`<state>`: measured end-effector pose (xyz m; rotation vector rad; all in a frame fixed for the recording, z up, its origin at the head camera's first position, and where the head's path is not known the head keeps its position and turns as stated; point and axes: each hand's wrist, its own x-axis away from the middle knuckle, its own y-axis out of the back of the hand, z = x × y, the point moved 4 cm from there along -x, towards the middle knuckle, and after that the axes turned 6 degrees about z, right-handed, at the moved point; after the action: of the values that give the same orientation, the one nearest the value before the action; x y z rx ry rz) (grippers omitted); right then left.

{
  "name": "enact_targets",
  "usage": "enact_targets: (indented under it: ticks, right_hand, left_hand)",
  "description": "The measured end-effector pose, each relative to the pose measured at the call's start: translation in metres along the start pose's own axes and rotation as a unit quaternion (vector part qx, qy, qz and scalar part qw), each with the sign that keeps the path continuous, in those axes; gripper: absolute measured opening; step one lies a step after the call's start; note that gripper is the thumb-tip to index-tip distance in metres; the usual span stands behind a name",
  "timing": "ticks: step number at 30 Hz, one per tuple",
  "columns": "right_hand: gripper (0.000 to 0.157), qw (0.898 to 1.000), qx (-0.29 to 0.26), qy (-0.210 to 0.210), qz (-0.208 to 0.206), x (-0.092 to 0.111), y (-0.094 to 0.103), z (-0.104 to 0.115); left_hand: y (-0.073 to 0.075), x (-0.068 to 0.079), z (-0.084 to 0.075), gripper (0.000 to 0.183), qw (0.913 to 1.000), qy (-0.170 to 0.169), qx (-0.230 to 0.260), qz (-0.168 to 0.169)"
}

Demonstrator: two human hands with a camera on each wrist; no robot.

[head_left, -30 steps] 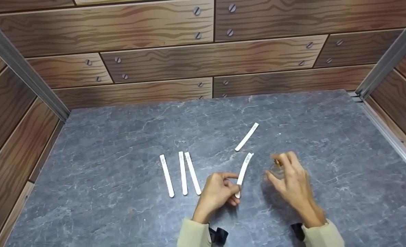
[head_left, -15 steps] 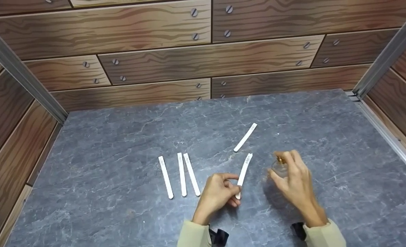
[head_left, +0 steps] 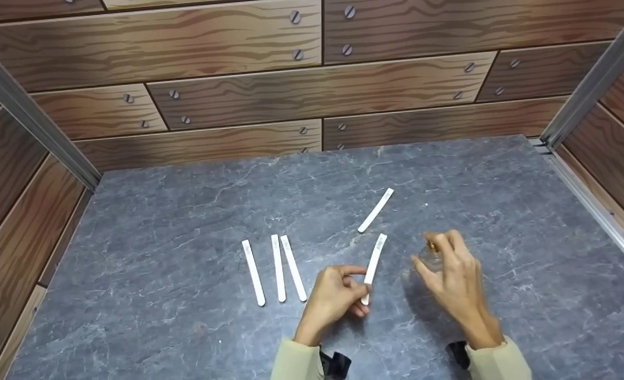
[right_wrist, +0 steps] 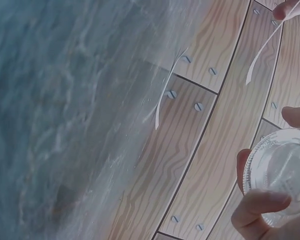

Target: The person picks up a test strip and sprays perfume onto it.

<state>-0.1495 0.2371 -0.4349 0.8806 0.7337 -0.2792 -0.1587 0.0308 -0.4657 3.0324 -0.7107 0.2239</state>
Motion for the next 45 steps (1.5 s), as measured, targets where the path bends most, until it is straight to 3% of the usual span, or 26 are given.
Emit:
enact_targets:
  ticks: [7, 19, 27, 35, 45]
  right_hand:
    - [0.036, 1.000, 0.007, 0.004, 0.008, 0.002, -0.004, 0.001]
    - [0.043, 1.000, 0.001, -0.003, -0.026, -0.001, 0.006, -0.007]
    - [0.046, 0.999, -0.008, 0.010, -0.030, -0.005, 0.009, -0.009]
    - [0.048, 0.998, -0.016, 0.008, -0.054, -0.002, 0.012, -0.014]
    - [0.043, 0.998, -0.038, 0.008, -0.048, -0.004, 0.014, -0.013]
  left_hand:
    - [0.002, 0.000, -0.004, 0.037, 1.0000, -0.004, 0.001, -0.003]
    - [-0.003, -0.008, -0.007, 0.038, 0.9999, -0.003, -0.010, 0.004]
    - [0.009, -0.022, -0.007, 0.031, 0.9990, -0.026, -0.014, -0.034]
    - [0.021, -0.039, -0.005, 0.036, 0.9985, -0.012, 0.004, -0.053]
    - [0.033, -0.063, 0.000, 0.020, 0.9931, -0.007, 0.053, -0.105]
